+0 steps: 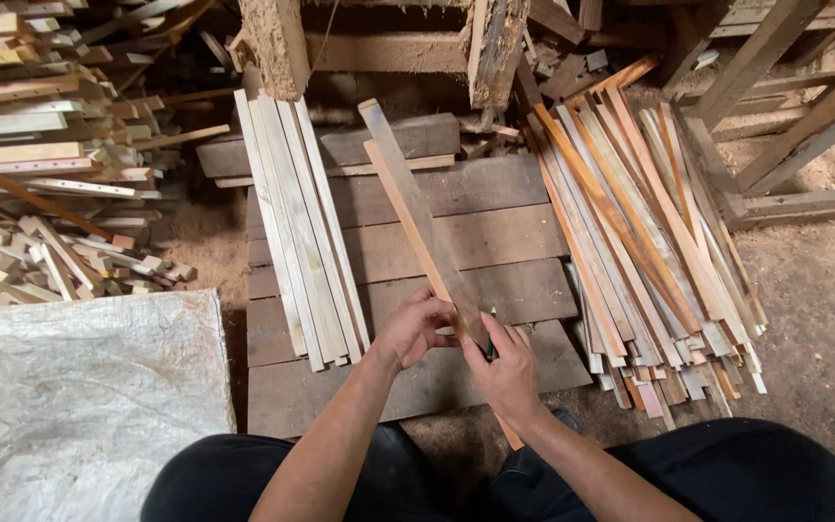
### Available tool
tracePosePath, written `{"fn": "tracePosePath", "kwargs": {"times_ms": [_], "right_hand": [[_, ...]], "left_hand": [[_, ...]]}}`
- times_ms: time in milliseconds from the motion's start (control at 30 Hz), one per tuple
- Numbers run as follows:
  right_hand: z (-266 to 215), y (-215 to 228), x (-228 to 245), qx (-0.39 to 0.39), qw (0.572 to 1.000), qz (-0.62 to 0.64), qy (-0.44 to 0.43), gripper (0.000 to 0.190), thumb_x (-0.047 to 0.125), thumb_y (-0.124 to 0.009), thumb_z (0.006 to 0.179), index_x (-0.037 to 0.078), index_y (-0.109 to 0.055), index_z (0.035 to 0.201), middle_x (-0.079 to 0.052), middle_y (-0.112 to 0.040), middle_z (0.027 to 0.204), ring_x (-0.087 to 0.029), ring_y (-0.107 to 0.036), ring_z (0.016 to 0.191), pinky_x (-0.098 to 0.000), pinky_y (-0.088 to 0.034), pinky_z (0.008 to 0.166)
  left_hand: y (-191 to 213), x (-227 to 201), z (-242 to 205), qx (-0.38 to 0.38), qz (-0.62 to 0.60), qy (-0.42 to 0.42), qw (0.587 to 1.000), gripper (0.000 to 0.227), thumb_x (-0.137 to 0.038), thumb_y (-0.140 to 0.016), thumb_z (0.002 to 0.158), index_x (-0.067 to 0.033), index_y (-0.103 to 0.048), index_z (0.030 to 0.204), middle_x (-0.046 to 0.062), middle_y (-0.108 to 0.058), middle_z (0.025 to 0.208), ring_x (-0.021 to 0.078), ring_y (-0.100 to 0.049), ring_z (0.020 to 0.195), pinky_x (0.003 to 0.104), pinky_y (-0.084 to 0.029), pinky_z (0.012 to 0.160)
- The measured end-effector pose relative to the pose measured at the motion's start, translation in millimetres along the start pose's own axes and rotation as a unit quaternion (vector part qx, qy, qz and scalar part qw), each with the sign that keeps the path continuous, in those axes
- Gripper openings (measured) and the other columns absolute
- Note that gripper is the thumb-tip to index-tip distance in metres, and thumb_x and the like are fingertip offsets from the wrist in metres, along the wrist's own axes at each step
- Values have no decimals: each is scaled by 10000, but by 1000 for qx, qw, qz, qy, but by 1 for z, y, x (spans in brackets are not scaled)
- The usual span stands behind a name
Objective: Inspecting and marking thin wood strips with a pencil in a workshop environment
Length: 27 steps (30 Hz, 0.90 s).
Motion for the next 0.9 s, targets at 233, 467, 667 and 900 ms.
{"fn": "tracePosePath", "kwargs": {"times_ms": [233,467,667,900], "right_hand": [[-10,-11,-23,-30,997,-32,61,344,224,-780,890,54,-728,1184,-98,-668,806,-268,-647,823,-348,-548,758],[-16,-14,-23,-24,993,-53,105,374,248,-802,859,74,-734,1183,-91,-632,771,-257,-622,738,-343,-532,696],[-15,-11,-11,38,993,-77,84,474,188,-762,834,2,-674,1261,-45,-594,799,-187,-513,758,-314,-470,661],[-15,-10,-13,49,992,-82,83,507,204,-766,842,-11,-659,1289,-46,-573,811,-183,-516,760,-312,-476,666]], "left_hand": [[-12,-3,-7,6,8,-32,999,359,-61,-737,863,-71,-563,1177,78,-613,971,230,-638,834,516,-643,715],[7,14,16,-4,13,-52,999,445,-17,-753,848,-133,-577,1240,75,-734,1065,235,-705,911,510,-649,675],[7,2,10,16,6,-29,999,457,67,-595,910,-31,-451,1332,163,-663,1178,305,-687,1012,528,-606,865],[10,0,13,16,1,-42,999,454,85,-579,911,-14,-447,1334,172,-659,1147,313,-683,1019,529,-613,857]]}}
Point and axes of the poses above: each hand's wrist, its own z-axis towards the middle knuckle, its own y-axis out of the back of the hand, x = y × z, the point moved 3 cm from there along z, towards the middle knuckle
